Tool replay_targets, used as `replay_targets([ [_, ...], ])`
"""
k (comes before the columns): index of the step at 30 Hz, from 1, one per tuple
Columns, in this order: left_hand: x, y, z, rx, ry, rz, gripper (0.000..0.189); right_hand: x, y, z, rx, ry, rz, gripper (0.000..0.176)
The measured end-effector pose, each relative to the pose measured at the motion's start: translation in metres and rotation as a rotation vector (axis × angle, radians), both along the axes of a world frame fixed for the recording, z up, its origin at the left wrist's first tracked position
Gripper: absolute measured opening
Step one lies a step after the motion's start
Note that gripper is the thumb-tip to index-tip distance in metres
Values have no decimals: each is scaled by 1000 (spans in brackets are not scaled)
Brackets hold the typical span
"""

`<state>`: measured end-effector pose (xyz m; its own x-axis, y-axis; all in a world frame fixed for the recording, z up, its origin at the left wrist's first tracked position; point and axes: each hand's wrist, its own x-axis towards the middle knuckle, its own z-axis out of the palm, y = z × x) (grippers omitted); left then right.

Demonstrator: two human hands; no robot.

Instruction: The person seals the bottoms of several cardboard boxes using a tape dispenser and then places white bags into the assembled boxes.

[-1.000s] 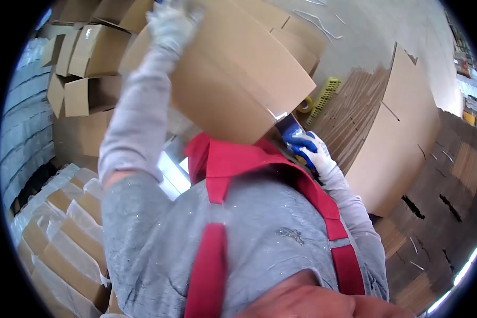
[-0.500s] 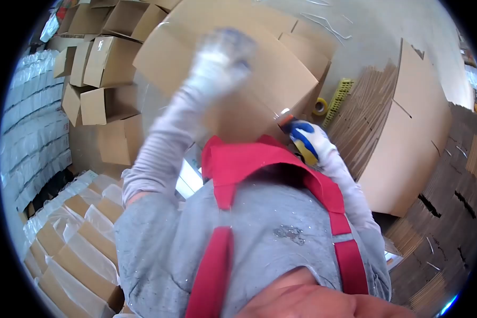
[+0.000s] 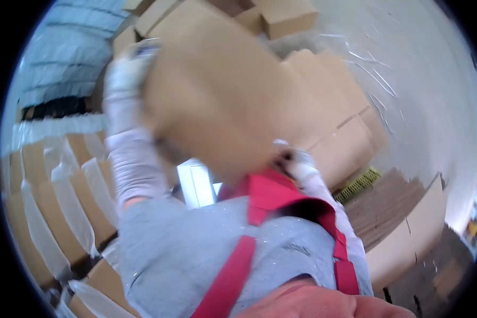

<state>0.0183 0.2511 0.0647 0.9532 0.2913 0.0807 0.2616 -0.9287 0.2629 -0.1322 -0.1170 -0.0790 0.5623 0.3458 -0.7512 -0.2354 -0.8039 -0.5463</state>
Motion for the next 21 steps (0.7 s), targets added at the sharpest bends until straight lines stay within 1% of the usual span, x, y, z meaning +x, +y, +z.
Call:
replay_targets([
  [1, 12, 39, 22, 494, 47, 222, 57, -8, 21, -30, 313, -416, -38, 30],
  [2, 10, 4, 65, 696, 120, 426, 63, -9, 36, -31, 542, -442, -136, 28],
  [4, 29, 15, 44, 1001, -487, 186, 55, -1, 38, -3, 755, -182, -181, 28],
  [5, 49, 3, 6, 396, -482, -49, 49, -7, 30, -20, 751, -224, -200, 29],
  [6, 64, -29, -36, -209, -427, -264, 43, -18, 15, -30, 608, -178, -254, 28],
  [7, 74, -79, -73, -282, -324, -450, 35, -31, -4, -39, 467, -126, -301, 28],
  [8, 77, -128, -128, -563, -132, -404, 36, -47, -24, -48, 427, -270, -353, 25],
  [9, 92, -157, -204, -250, -78, -689, 35, -68, -39, -62, 300, -135, -547, 23],
  [10, 95, -206, -251, -106, 36, -918, 41, -94, -59, -77, 228, -35, -712, 24],
  [11, 94, -257, -290, 40, 173, -1079, 53, -124, -76, -87, 321, -115, -873, 24],
  [12, 94, -306, -329, 122, 285, -1159, 63, -148, -87, -85, 339, -121, -1016, 26],
  [13, 95, -353, -346, 147, 342, -1235, 67, -172, -91, -83, 297, -66, -1156, 27],
  [14, 95, -395, -361, 117, 330, -1267, 67, -196, -95, -81, 258, -19, -1304, 28],
  [15, 92, -431, -375, 158, 345, -1340, 68, -228, -98, -89, 195, 9, -1361, 29],
  [16, 87, -458, -392, 203, 365, -1412, 69, -224, -99, -68, 134, -44, -1277, 29],
  [17, 82, -477, -407, 231, 510, -1390, 77, -237, -96, -65, 146, -10, -1406, 28],
  [18, 73, -485, -421, 221, 525, -1408, 77, -251, -93, -63, 166, 26, -1532, 28],
  [19, 69, -484, -431, 261, 503, -1376, 79, -261, -94, -62, 158, 37, -1547, 28],
  [20, 67, -482, -437, 317, 475, -1344, 81, -274, -97, -62, 128, -17, -1494, 28],
  [21, 75, -483, -434, 277, 561, -1342, 81, -287, -97, -64, 109, -73, -1442, 29],
])
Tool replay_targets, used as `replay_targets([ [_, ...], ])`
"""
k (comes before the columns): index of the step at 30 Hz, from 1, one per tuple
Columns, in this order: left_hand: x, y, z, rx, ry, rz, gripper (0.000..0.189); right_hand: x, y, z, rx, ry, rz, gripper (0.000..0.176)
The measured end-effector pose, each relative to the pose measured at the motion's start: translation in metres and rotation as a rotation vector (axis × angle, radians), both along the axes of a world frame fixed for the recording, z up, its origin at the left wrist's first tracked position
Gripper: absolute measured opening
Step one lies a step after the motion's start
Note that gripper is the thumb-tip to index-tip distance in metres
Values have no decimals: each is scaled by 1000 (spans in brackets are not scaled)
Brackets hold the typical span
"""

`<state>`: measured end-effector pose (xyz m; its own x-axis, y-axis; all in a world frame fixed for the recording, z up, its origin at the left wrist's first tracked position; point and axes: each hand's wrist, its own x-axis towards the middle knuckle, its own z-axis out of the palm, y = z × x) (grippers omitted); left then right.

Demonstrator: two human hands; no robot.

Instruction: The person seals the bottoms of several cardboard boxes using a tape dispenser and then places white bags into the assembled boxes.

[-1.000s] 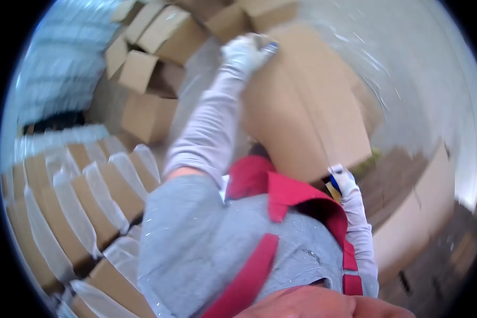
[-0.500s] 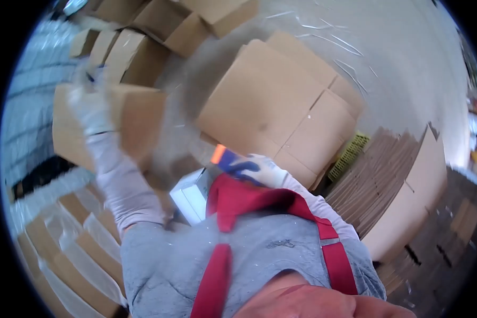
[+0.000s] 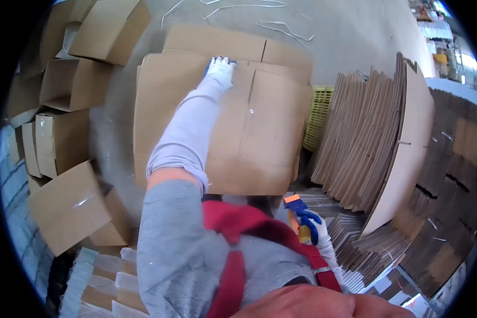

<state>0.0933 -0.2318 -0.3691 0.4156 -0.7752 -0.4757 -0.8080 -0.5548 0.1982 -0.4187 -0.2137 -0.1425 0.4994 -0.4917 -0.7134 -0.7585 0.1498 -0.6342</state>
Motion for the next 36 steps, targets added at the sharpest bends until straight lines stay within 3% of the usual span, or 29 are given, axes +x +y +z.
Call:
replay_targets([
  [2, 18, 6, 19, 56, 9, -19, 70, -15, -1, -5, -121, -170, 132, 28],
  [4, 40, 0, 50, 107, 61, 13, 67, -5, -17, 1, -178, -180, 141, 29],
  [6, 48, 5, 88, 67, 87, 3, 71, 4, -33, 12, -86, -180, -192, 31],
  [8, 41, 13, 127, 52, 101, -82, 71, 12, -59, 36, -102, -334, -279, 38],
  [12, -2, 56, 259, -16, 72, -201, 56, 21, -130, 105, -468, -618, -254, 40],
  [13, -17, 69, 288, -98, 87, -247, 49, 28, -146, 135, -557, -681, -206, 40],
  [15, -69, 96, 371, 11, 11, -302, 38, 59, -169, 203, -690, -779, -32, 35],
  [17, -105, 129, 426, -62, -92, -368, 33, 88, -183, 242, -640, -736, 62, 29],
  [18, -119, 144, 433, -54, -100, -352, 33, 112, -177, 254, -581, -824, 166, 27],
  [19, -131, 156, 440, -234, -205, -395, 32, 128, -179, 249, -675, -764, 316, 28],
  [20, -139, 165, 444, -415, -312, -437, 31, 150, -170, 247, -1056, -562, 623, 28],
  [21, -148, 166, 435, -365, -291, -378, 32, 171, -151, 230, -1228, -562, 761, 27],
  [23, -159, 169, 389, -437, -431, -207, 35, 203, -102, 209, -1142, -509, 923, 34],
  [26, -166, 157, 392, -357, -421, -113, 38, 209, -45, 181, -1085, -49, 1200, 47],
  [27, -168, 156, 395, -285, -417, -87, 36, 213, -47, 170, -1024, -55, 1175, 47],
  [29, -152, 172, 391, -439, -391, -173, 32, 223, -69, 163, -953, -190, 1081, 46],
  [31, -155, 183, 409, -333, -362, -246, 36, 235, -94, 170, -1107, -231, 1001, 43],
  [34, -195, 190, 451, 90, 178, -294, 39, 251, -115, 198, -1200, -128, 956, 39],
  [36, -227, 174, 447, 332, 548, -283, 44, 262, -108, 187, -1162, -121, 961, 38],
])
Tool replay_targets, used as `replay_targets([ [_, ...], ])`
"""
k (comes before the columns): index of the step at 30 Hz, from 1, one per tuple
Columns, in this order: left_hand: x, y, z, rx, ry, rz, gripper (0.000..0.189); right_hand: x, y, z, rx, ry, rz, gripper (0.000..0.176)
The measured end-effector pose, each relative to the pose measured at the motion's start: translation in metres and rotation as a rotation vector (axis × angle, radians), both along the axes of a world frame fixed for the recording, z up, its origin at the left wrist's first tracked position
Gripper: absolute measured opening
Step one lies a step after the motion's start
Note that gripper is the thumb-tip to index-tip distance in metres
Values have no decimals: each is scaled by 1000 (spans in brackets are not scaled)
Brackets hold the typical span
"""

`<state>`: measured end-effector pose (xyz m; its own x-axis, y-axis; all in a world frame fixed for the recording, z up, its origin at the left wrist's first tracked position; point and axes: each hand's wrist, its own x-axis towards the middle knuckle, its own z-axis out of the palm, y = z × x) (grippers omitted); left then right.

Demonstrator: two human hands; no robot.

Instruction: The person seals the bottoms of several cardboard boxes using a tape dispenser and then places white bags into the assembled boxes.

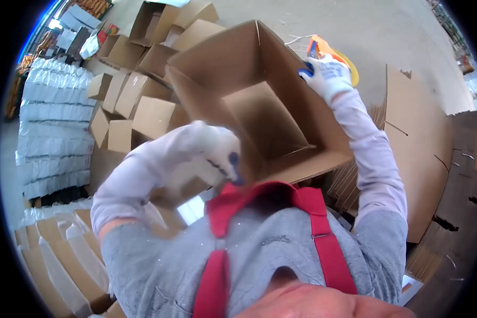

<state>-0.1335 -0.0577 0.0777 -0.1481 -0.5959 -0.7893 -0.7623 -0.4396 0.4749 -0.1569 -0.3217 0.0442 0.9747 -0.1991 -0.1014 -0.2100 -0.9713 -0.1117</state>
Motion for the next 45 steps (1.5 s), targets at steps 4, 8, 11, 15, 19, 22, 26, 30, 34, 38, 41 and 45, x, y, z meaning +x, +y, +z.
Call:
replay_targets([
  [4, -71, -64, -46, -335, 90, 277, 71, 31, 11, -9, -53, -7, 17, 38],
  [8, -98, -76, -64, -329, -37, 416, 49, 42, 3, -20, -8, 25, 16, 37],
  [11, -29, -51, -111, -47, 212, 629, 36, 46, 1, -27, 10, -14, -3, 37],
  [15, 12, -73, -156, 25, -367, 284, 58, 48, 9, -31, -8, -88, 52, 33],
  [19, 10, -80, -122, -59, -605, 249, 62, 47, 1, -21, 67, 5, 28, 35],
  [22, 78, -58, -49, -756, -1335, 378, 56, 51, -2, -32, 20, -47, -14, 35],
  [26, 135, -13, -58, -503, -1234, 878, 52, 53, -3, -42, 18, -60, -27, 33],
  [30, 149, 5, -38, -355, -1017, 777, 44, 38, 41, -26, -145, -144, -23, 33],
  [34, 155, 29, -57, -540, -1063, 920, 30, 51, 15, -37, 38, -138, 4, 35],
  [38, 117, -6, -78, -247, -797, 573, 28, 63, -6, -53, 95, -68, -25, 37],
  [41, 116, -16, -111, 0, -554, 214, 39, 40, 66, -36, -99, -353, 18, 29],
  [45, 97, 16, -92, -246, -585, 441, 41, 39, 96, -84, -59, -538, 136, 15],
])
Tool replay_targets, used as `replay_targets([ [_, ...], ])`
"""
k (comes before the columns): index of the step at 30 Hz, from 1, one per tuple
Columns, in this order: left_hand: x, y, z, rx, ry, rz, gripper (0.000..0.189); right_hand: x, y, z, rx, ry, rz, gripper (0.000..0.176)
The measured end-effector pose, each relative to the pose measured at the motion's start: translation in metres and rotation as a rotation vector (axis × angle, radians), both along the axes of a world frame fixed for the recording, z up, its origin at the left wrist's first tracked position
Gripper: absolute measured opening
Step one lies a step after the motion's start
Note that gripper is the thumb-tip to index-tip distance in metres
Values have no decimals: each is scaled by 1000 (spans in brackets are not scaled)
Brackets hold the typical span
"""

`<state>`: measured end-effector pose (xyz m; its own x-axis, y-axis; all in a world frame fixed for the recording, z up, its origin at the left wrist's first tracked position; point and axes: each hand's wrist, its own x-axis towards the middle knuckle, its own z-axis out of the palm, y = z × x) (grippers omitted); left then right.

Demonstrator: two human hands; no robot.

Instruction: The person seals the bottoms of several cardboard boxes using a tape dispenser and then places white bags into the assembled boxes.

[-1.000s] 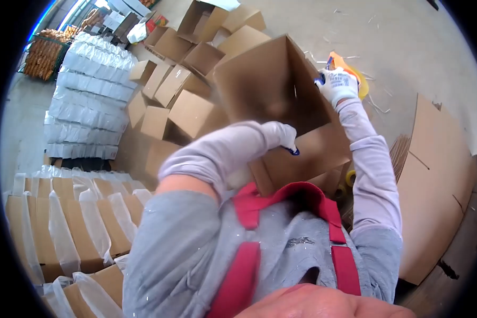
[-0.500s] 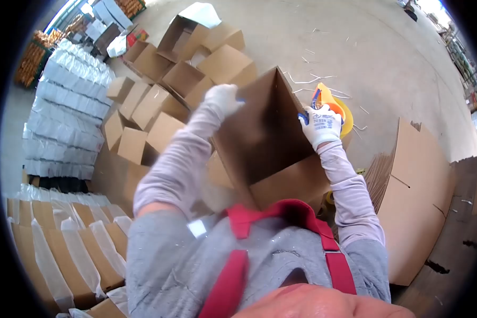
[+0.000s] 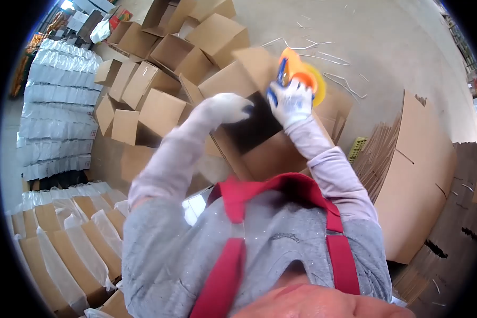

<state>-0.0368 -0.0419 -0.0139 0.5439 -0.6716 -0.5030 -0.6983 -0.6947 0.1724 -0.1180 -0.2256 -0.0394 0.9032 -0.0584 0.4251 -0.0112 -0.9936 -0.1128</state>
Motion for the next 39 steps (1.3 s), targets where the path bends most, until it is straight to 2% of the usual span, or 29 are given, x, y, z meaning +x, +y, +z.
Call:
replay_targets([
  [1, -5, 14, 15, -180, -169, 5, 41, -6, 6, -31, -70, 57, 52, 13],
  [2, -5, 24, 38, -247, -547, 113, 40, -14, 10, -55, -139, 129, 107, 15],
  [3, 17, 53, 30, -490, -704, 264, 40, -16, 10, -62, -193, 116, 148, 25],
  [4, 39, 73, 10, -445, -964, 409, 43, -13, 10, -56, -111, 130, 141, 24],
  [5, 62, 83, -23, -500, -731, 547, 45, -8, 7, -52, -69, 95, 126, 22],
  [7, 66, 29, -16, -632, -587, 494, 49, -4, 6, -50, -34, 87, 98, 17],
  [8, 79, 7, -39, -680, -671, 455, 52, -3, 2, -49, -12, 96, 79, 19],
  [9, 84, -20, -61, -546, -702, 545, 56, -5, 1, -40, 13, 103, 82, 20],
  [10, 73, -41, -65, -400, -623, 587, 60, -5, -2, -32, 33, 107, 84, 21],
  [11, 63, -52, -72, -259, -557, 547, 64, -4, -9, -30, 121, 72, 81, 23],
  [12, 61, -56, -79, -218, -587, 559, 63, -5, -19, -16, 345, 125, 150, 25],
  [14, 67, -55, -81, -304, -596, 572, 62, -18, -27, 11, 847, -36, 274, 26],
  [16, 66, -51, -74, -271, -511, 565, 59, -41, -20, 45, 1267, -16, 387, 26],
  [17, 73, -52, -67, -245, -464, 546, 57, -58, -17, 58, 1325, 63, 421, 26],
  [18, 80, -53, -62, -251, -460, 552, 57, -72, -4, 41, 1736, -34, 535, 25],
  [20, 89, -51, -61, -275, -458, 493, 47, -73, 3, 0, 1472, 171, 524, 22],
  [21, 99, -49, -76, -282, -461, 531, 39, -77, 7, -4, 1474, 181, 521, 22],
  [22, 115, -47, -75, -289, -465, 549, 39, -77, 6, -5, 1475, 185, 498, 22],
  [24, 137, -30, -74, -356, -290, 526, 36, -84, 6, -8, 1480, 203, 468, 22],
  [25, 127, -16, -62, -538, -423, 508, 33, -87, 0, -8, 1446, 252, 456, 23],
  [26, 119, -7, -57, -716, -451, 509, 34, -82, -5, -10, 1406, 291, 460, 24],
  [27, 110, -3, -52, -750, -208, 576, 36, -81, -7, -16, 1328, 197, 521, 26],
  [28, 95, 3, -46, -768, 48, 644, 38, -81, -8, -12, 1330, 215, 522, 26],
  [30, 69, 5, -21, -657, 1000, 717, 43, -82, -4, -2, 1470, 306, 458, 27],
  [32, 46, 0, 11, -486, 955, 463, 42, -83, -4, -2, 1437, 290, 463, 28],
  [34, 44, -4, 6, -495, 809, 386, 44, -85, -11, 0, 1380, 331, 472, 26],
  [36, 37, -3, -7, -632, 845, 408, 45, -87, -14, 5, 1314, 380, 453, 19],
  [39, 26, 1, -33, -858, 1243, 622, 44, -90, -19, 8, 1361, 376, 461, 21],
])
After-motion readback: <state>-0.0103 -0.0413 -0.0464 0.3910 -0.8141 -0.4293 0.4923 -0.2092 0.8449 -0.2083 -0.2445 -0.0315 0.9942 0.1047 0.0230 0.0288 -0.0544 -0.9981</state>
